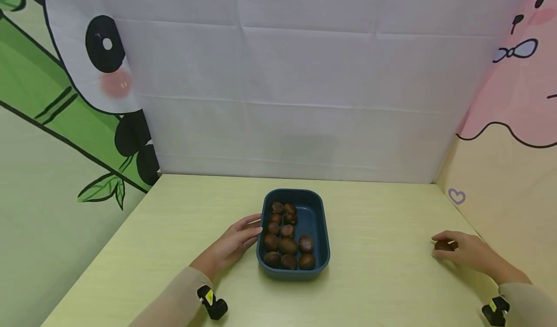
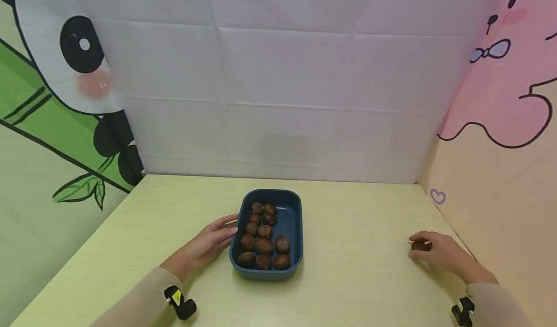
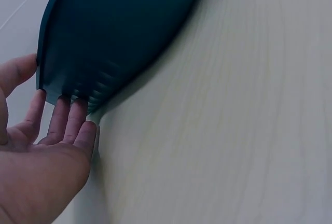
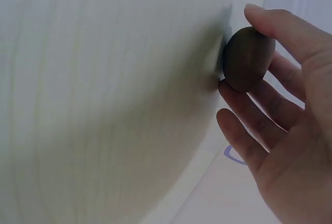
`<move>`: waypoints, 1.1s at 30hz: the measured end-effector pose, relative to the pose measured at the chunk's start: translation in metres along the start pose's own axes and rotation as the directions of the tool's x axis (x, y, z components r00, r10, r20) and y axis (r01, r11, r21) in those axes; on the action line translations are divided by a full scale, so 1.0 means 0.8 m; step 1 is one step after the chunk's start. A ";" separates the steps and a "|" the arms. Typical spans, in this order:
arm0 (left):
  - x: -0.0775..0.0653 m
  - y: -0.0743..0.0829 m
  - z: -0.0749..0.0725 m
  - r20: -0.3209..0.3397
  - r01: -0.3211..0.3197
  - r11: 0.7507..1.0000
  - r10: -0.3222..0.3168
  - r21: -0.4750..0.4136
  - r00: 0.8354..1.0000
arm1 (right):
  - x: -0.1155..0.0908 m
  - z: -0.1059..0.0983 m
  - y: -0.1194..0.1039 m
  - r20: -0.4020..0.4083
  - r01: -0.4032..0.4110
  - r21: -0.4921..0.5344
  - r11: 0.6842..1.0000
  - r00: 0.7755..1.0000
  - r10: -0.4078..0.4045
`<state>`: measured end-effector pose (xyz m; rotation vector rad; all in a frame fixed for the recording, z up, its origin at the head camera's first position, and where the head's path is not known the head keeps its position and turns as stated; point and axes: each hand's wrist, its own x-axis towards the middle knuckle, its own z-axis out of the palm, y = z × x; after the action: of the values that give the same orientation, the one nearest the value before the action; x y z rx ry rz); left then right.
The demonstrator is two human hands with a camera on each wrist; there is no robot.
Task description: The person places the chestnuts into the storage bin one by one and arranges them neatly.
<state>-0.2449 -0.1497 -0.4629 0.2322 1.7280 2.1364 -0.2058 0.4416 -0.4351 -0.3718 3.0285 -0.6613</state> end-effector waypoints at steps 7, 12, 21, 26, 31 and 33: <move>0.000 0.001 0.001 0.007 -0.005 1.000 0.005 0.011 1.000 | 0.000 0.002 0.004 -0.026 0.015 -0.006 1.000 1.000 -0.015; 0.001 0.000 0.001 0.003 0.000 1.000 0.000 0.019 1.000 | 0.004 0.001 0.003 -0.010 0.022 -0.004 1.000 1.000 -0.022; 0.001 -0.001 0.000 0.013 -0.013 1.000 0.013 0.017 1.000 | 0.019 0.002 -0.019 0.000 0.101 0.043 0.994 0.995 -0.101; -0.001 -0.002 0.002 0.004 -0.013 0.999 0.013 0.030 1.000 | 0.037 0.007 -0.041 -0.012 0.183 0.066 0.981 0.983 -0.183; -0.001 -0.001 0.002 0.004 -0.018 0.999 0.018 0.032 1.000 | 0.062 0.013 -0.075 -0.012 0.269 0.072 0.960 0.963 -0.269; -0.001 -0.001 0.003 0.006 -0.019 0.999 0.019 0.028 1.000 | 0.073 0.014 -0.090 -0.005 0.296 0.074 0.952 0.955 -0.297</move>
<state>-0.2431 -0.1480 -0.4633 0.2633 1.7597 2.1242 -0.2450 0.3596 -0.4136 -0.8356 2.9578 -0.7805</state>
